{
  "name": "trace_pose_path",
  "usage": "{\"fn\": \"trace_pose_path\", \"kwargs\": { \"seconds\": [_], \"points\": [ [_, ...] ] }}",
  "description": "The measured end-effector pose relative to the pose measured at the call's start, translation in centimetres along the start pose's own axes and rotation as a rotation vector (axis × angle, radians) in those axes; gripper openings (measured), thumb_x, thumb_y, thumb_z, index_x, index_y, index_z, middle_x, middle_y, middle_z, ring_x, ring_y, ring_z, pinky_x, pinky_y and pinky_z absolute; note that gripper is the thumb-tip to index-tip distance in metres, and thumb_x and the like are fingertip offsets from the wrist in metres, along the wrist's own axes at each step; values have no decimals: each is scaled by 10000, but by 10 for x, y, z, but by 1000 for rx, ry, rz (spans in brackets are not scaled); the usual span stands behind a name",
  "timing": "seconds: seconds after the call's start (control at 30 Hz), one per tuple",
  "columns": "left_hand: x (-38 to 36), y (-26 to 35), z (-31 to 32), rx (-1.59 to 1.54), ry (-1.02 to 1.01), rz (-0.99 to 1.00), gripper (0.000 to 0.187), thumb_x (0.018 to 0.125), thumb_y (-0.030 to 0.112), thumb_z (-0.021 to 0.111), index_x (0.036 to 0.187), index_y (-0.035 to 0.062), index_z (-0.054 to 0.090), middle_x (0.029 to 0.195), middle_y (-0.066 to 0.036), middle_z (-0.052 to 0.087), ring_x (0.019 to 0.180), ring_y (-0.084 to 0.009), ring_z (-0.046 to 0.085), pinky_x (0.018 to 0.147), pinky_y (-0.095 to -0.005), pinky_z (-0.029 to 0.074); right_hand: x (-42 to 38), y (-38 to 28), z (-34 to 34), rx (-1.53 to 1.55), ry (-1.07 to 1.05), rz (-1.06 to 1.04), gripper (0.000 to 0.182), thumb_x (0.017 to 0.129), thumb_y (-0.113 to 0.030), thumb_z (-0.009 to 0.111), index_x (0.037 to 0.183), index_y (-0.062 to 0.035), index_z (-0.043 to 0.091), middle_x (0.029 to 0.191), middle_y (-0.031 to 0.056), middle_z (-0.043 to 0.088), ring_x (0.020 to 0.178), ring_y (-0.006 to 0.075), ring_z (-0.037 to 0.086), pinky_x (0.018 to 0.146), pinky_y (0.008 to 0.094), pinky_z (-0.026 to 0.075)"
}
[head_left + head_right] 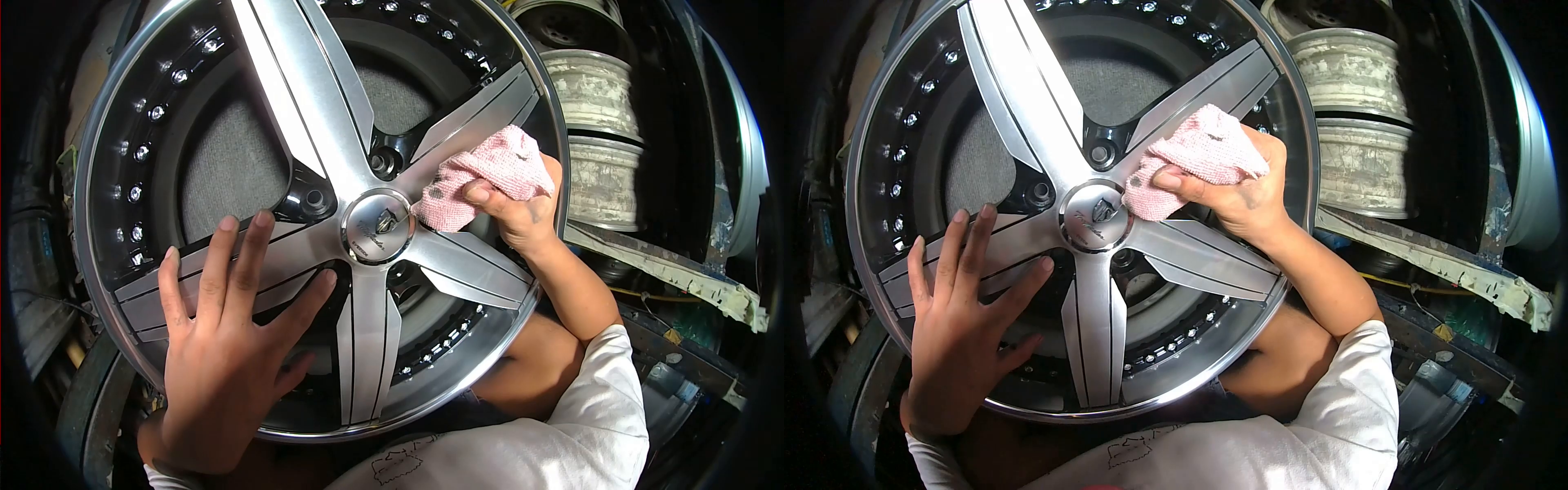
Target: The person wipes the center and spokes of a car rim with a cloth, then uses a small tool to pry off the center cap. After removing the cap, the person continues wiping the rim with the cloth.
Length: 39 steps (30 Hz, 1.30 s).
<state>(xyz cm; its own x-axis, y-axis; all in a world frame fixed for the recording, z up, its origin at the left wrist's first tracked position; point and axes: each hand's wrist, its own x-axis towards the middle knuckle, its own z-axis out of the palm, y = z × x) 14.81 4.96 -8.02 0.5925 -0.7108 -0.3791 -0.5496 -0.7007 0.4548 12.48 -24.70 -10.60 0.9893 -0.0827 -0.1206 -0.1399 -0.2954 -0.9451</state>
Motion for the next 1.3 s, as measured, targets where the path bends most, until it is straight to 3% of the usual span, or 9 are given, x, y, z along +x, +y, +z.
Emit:
{"fn": "trace_pose_path", "kwargs": {
  "seconds": [1.3],
  "points": [
    [0, 1, -1, -14, -18, -13, 721, 550, 188, 839, 1209, 318, 577, 1480, -148, 247, 1374, -374, 224, 1051, -642, 162, 1, 2, 0, -13, 31, -26, 291, 676, -8, 790, 925, 44, 649, 831, 82, 686, 728, 111, 643, 682, 236, 518]
  ]
}}
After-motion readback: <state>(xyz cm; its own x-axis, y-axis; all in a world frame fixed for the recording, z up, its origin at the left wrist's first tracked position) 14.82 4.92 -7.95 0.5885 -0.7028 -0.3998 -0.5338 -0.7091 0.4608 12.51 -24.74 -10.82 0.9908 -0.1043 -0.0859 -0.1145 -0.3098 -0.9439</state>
